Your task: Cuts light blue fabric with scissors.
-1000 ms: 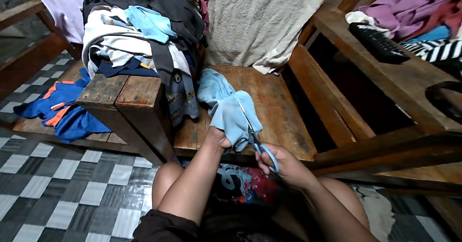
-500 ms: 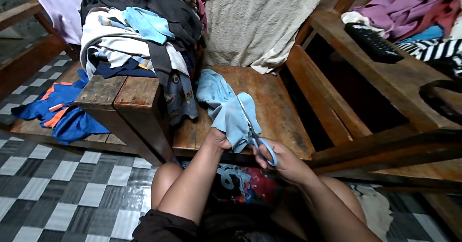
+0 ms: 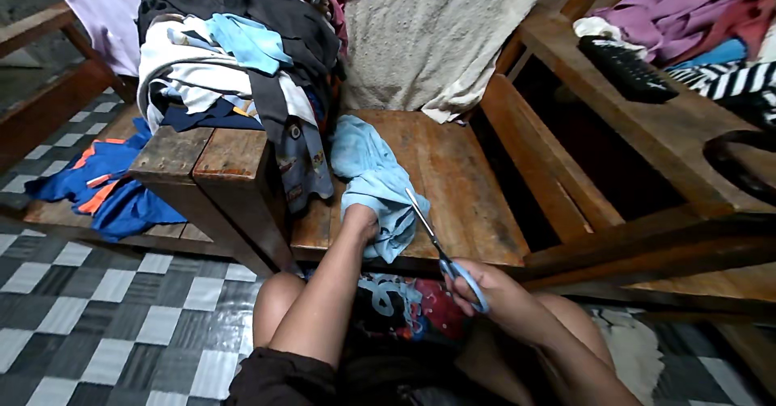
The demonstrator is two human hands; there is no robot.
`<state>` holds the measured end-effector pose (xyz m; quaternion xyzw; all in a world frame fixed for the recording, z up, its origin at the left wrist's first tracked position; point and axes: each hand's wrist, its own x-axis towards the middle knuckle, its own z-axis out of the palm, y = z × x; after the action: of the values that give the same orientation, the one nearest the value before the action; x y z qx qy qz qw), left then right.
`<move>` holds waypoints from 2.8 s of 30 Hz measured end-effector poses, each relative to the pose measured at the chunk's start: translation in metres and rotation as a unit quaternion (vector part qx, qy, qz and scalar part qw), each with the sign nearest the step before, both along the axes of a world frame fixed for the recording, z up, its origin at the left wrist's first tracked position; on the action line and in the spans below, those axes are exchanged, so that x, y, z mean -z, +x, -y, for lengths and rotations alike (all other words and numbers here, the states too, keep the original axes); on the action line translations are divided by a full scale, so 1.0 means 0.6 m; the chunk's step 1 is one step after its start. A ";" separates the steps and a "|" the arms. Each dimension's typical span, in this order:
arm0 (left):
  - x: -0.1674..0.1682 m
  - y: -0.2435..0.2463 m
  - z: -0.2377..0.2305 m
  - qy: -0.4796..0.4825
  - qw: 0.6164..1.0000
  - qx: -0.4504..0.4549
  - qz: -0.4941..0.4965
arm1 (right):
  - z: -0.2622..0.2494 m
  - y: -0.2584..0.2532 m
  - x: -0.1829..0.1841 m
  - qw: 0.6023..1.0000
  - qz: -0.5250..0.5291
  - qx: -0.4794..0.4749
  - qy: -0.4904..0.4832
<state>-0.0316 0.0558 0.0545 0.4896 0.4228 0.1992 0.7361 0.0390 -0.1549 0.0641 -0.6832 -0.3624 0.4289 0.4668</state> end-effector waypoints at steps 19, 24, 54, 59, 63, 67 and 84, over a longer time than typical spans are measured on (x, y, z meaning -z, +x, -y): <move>0.049 -0.029 0.020 -0.287 0.852 -0.008 0.437 | 0.001 -0.010 0.030 1.000 -0.017 0.005 0.022; 0.037 -0.027 0.031 -0.294 0.845 0.007 0.446 | -0.014 -0.003 0.028 0.999 -0.004 -0.012 0.034; 0.056 -0.022 0.043 -0.228 0.868 0.023 0.440 | -0.052 -0.009 0.014 0.998 -0.037 0.032 0.040; 0.070 -0.019 0.044 -0.223 0.841 0.044 0.491 | -0.057 -0.014 0.012 0.997 -0.050 0.040 0.049; 0.064 -0.020 0.047 -0.232 0.856 0.009 0.462 | -0.058 -0.018 0.007 0.997 -0.047 0.048 0.039; 0.060 -0.020 0.049 -0.236 0.859 -0.001 0.455 | -0.058 -0.023 0.011 0.994 -0.066 0.064 0.053; -0.027 -0.024 0.064 -0.204 0.957 0.004 0.206 | -0.072 -0.022 -0.001 0.993 -0.073 0.070 0.058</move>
<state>-0.0461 0.0176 0.0705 0.2787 0.2916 0.2028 0.8923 0.0261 -0.1116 0.0645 -0.6456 -0.3029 0.4226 0.5593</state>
